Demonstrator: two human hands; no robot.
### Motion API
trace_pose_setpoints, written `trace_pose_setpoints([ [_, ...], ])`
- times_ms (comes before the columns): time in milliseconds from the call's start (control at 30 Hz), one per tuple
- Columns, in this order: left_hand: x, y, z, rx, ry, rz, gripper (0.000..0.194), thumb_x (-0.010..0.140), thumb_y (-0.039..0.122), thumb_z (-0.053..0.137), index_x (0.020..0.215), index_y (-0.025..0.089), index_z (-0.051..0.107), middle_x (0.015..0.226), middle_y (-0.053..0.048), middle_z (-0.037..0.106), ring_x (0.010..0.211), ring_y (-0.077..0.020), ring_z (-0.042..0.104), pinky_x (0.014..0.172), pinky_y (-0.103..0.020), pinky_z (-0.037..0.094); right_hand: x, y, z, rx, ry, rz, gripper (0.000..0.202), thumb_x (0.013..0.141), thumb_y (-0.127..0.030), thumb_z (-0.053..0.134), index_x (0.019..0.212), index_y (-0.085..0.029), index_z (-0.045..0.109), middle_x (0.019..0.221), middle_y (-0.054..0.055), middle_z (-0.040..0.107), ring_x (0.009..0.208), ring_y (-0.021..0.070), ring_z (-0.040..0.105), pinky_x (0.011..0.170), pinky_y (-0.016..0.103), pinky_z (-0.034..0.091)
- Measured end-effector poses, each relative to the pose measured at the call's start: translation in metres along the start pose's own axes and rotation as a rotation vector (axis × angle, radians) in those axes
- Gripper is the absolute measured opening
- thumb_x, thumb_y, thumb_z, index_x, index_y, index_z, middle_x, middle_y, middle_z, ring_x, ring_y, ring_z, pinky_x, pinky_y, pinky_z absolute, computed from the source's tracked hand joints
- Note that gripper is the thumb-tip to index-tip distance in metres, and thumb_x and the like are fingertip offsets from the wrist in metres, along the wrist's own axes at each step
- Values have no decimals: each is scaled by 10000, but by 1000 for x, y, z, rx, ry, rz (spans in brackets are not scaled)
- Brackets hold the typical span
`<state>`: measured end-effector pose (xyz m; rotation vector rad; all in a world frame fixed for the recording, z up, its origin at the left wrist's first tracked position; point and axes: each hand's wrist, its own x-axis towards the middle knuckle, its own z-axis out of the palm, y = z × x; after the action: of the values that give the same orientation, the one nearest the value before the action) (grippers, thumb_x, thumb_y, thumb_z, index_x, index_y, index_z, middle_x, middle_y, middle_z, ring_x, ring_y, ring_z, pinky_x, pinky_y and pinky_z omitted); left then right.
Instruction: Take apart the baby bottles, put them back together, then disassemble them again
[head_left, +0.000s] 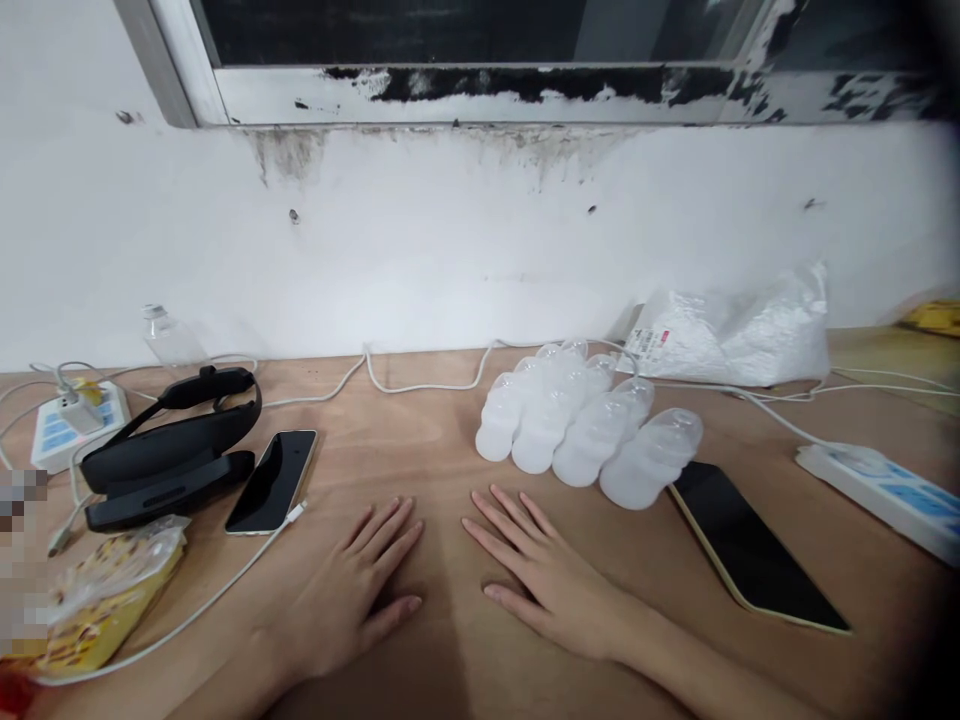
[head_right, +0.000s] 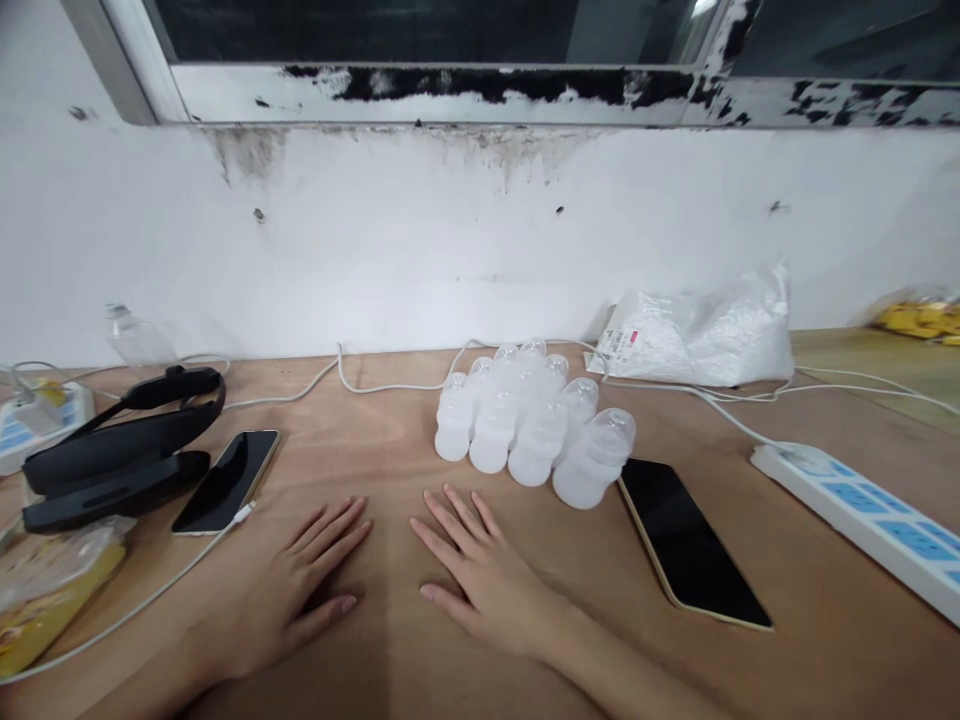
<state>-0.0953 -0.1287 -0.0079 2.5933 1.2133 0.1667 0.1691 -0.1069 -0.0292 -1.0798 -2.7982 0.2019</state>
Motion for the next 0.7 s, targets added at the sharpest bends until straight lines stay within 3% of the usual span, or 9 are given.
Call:
trace_pose_setpoints([
  [100, 0, 1, -4, -1, 4, -5, 586, 848, 454, 362, 1349, 274, 117, 1416, -42, 147, 1288, -253, 173, 1035, -483, 203, 6, 2, -16, -112, 148, -3, 497, 850, -351, 390, 1322, -218, 306, 1422, 62, 203, 1302, 261, 102, 1014, 471, 241],
  [200, 1, 1, -6, 10, -21, -15, 587, 847, 473, 345, 1350, 267, 123, 1415, -49, 159, 1288, -255, 175, 1032, -488, 203, 26, 8, -53, -277, 381, 60, 424, 858, -259, 374, 1272, -170, 373, 1387, 98, 269, 1244, 271, 249, 989, 456, 284],
  [267, 1, 0, -5, 14, -21, -3, 587, 847, 471, 344, 1351, 256, 135, 1415, -57, 171, 1289, -254, 175, 1034, -483, 202, 45, 13, -81, -341, 453, 178, 431, 855, -277, 377, 1262, -136, 362, 1375, 146, 255, 1168, 293, 352, 910, 454, 368],
  [400, -3, 0, -1, 59, 49, -10, 561, 835, 458, 378, 1332, 241, 235, 1409, -69, 228, 1259, -278, 264, 1008, -479, 258, 79, 16, -109, -429, 306, 344, 445, 830, -347, 429, 1222, -143, 384, 1237, 169, 393, 962, 294, 525, 648, 390, 481],
  [533, 2, 5, -10, 72, 293, -88, 460, 838, 326, 405, 1273, 201, 322, 1389, -99, 268, 1225, -269, 322, 989, -450, 301, 90, 7, -107, -510, 200, 342, 296, 810, -263, 475, 1077, -138, 508, 1086, 135, 482, 729, 230, 594, 525, 317, 453],
  [600, 18, 8, -18, 10, 417, -77, 495, 830, 279, 422, 1288, 189, 260, 1381, -106, 268, 1250, -232, 280, 1012, -410, 285, 89, 2, -106, -502, 206, 289, 225, 806, -254, 483, 981, -136, 561, 1031, 116, 498, 648, 197, 589, 500, 300, 436],
  [700, 56, 9, -28, -98, 515, -50, 642, 779, 320, 516, 1309, 187, 179, 1384, -124, 240, 1275, -229, 220, 1024, -415, 259, 84, -7, -107, -418, 245, 224, 148, 797, -245, 499, 836, -140, 597, 980, 88, 506, 622, 169, 576, 508, 285, 430],
])
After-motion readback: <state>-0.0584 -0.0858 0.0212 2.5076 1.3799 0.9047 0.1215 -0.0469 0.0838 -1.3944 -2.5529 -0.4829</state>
